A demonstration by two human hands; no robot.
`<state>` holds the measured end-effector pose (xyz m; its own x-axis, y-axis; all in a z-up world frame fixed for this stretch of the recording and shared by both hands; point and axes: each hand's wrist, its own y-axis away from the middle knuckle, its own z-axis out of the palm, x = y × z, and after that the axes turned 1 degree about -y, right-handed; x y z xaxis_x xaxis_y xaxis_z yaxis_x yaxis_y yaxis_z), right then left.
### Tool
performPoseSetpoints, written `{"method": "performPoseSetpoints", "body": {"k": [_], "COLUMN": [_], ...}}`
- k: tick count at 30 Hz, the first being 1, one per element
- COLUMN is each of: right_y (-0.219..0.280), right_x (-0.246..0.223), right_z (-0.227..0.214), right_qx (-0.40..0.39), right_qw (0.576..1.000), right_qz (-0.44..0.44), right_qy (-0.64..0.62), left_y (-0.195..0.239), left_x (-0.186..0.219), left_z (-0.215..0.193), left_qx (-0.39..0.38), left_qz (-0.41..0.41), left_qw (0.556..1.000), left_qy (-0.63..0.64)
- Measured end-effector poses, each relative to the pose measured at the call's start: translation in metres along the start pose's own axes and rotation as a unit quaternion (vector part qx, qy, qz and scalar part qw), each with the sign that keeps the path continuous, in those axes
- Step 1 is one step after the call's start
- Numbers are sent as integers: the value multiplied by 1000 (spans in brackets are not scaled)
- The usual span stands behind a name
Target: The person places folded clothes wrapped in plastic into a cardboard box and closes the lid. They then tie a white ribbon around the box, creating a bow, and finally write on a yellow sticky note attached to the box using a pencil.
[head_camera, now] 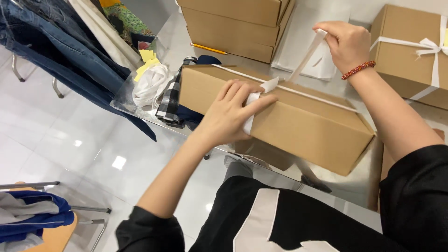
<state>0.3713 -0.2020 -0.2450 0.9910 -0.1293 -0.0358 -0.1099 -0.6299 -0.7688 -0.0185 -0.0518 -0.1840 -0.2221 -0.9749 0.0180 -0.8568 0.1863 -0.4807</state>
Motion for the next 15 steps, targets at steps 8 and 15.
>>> {"method": "performPoseSetpoints", "body": {"k": [8, 15], "right_y": [7, 37], "right_x": [-28, -105], "right_z": [-24, -62], "right_qx": [-11, -61], "right_qw": [996, 963], "right_qz": [25, 80], "right_qy": [-82, -249], "left_y": [3, 49], "left_x": [41, 95], "left_z": [66, 192], "left_qx": [40, 130], "left_qz": [9, -33], "left_qw": [999, 988], "left_qy": [-26, -78]}}
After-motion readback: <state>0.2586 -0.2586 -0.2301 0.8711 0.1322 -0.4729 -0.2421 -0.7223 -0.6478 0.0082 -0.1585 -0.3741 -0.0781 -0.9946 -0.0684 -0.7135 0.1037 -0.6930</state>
